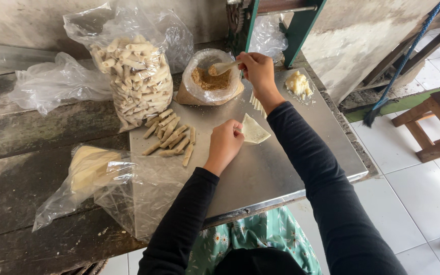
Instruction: The person repeatedly scoops a granular filling onto triangular wrappers, folds them into sealed packets, and stacks the finished items on the table. The process is continuous and repetitive throughout the clip.
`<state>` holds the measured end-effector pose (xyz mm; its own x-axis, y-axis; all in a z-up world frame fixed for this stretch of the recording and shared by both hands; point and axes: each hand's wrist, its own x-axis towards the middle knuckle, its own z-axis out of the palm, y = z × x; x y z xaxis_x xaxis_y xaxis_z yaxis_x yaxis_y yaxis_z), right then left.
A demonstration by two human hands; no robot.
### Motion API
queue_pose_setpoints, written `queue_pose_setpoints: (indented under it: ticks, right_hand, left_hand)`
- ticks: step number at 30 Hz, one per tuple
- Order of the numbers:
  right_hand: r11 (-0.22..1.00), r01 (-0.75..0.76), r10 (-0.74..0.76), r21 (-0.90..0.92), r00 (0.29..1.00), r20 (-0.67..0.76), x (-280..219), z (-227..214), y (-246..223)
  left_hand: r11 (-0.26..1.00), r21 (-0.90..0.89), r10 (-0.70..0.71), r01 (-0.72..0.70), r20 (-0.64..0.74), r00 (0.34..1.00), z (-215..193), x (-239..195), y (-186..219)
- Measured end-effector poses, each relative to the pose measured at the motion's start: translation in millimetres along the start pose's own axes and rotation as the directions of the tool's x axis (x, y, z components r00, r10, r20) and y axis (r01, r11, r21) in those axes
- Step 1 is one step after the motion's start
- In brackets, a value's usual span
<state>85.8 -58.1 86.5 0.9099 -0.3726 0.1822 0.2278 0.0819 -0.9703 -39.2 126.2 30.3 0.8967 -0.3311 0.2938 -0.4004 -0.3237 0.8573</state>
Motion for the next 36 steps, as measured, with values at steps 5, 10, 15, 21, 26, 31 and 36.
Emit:
queue_pose_setpoints:
  ticks: [5,10,15,21,26,31,36]
  right_hand:
    - [0.965,-0.109,0.089,0.237,0.992,0.094,-24,-31,-14]
    - [0.978,-0.161,0.155,0.135,0.987,0.051,-81,-70,-12]
    - [0.981,-0.185,0.186,-0.052,0.983,0.009,-136,-101,-3]
    - [0.838,0.253,-0.205,-0.484,0.967,0.15,-190,-103,-13]
    - [0.497,0.617,-0.337,-0.611,0.785,0.519,-224,-98,-37]
    - [0.303,0.747,-0.388,-0.591,0.663,0.64,-236,-101,-45]
    - [0.312,0.71,-0.404,-0.632,0.701,0.588,-244,-116,-46]
  left_hand:
    - [1.0,0.002,0.004,-0.004,0.003,1.0,-3,1,1]
    - [0.999,-0.012,-0.05,0.051,0.017,0.999,-4,1,2]
    - [0.999,0.024,-0.037,0.036,0.011,0.999,-4,1,0]
    - [1.0,-0.003,-0.021,0.021,0.035,0.999,-5,1,-1]
    - [1.0,0.022,-0.015,0.015,0.023,1.0,-4,2,-4]
    - [1.0,0.001,-0.026,0.026,0.038,0.999,-5,2,-7]
    - [1.0,-0.003,-0.018,0.018,0.049,0.999,-7,1,-5]
